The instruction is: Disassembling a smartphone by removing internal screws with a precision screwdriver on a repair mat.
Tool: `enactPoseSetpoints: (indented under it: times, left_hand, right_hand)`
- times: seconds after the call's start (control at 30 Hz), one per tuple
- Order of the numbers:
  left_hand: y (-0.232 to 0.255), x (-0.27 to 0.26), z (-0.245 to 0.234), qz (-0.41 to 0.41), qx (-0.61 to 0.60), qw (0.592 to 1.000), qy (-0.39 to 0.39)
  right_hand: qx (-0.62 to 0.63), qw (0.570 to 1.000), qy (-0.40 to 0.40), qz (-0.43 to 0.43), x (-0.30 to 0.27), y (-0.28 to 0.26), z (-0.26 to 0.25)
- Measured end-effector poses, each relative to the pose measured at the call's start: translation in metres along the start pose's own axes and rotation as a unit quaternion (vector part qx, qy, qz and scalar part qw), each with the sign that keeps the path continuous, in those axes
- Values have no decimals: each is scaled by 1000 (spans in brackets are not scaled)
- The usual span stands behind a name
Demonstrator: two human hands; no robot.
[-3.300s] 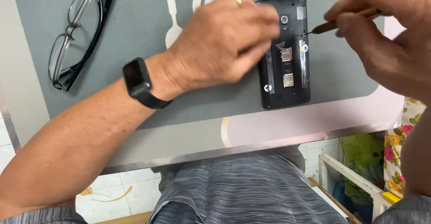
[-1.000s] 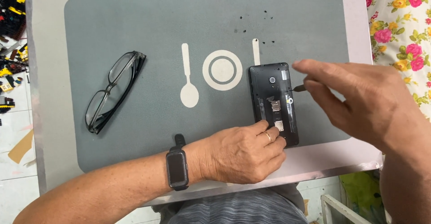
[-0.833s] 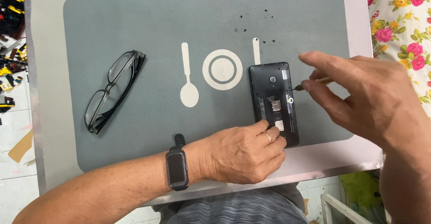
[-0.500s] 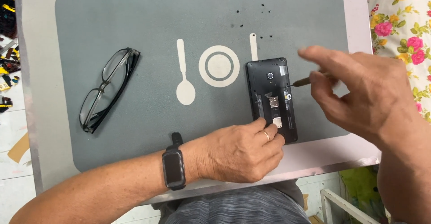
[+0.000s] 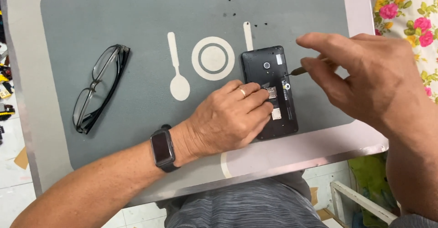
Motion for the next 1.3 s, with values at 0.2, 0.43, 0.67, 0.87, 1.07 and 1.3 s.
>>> enactPoseSetpoints:
  times: [0.2,0.43,0.67,0.87,1.07,1.3]
  left_hand:
    - [-4,0,0,-13,16,1000,-6]
    - [-19,-7,11,-43,-13,998,-44]
    - [-30,-11,11,-21,-7,999,-30]
    - [-30,-11,11,-12,0,1000,-27]
    - [-28,-8,8,-6,6,1000,-28]
    - [-27,-6,6,-6,7,1000,-30]
  right_hand:
    - [10,1000,-4,-28,0,-9,-7]
    - [101,994,-22,-23,6,-12,-9]
    - [119,993,14,-3,-12,0,7]
    - [181,982,-30,34,-16,12,20]
    - [218,976,-2,19,-16,5,23]
    - [154,986,-59,38,7,-19,-1]
Point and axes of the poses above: each hand's wrist, its own x-axis towards the middle knuckle, its own z-axis out of the palm, y = z × x, the point moved 10 cm from there along x, towards the middle knuckle, and after that the axes turned 3 degrees about x, right-handed, at the moved point
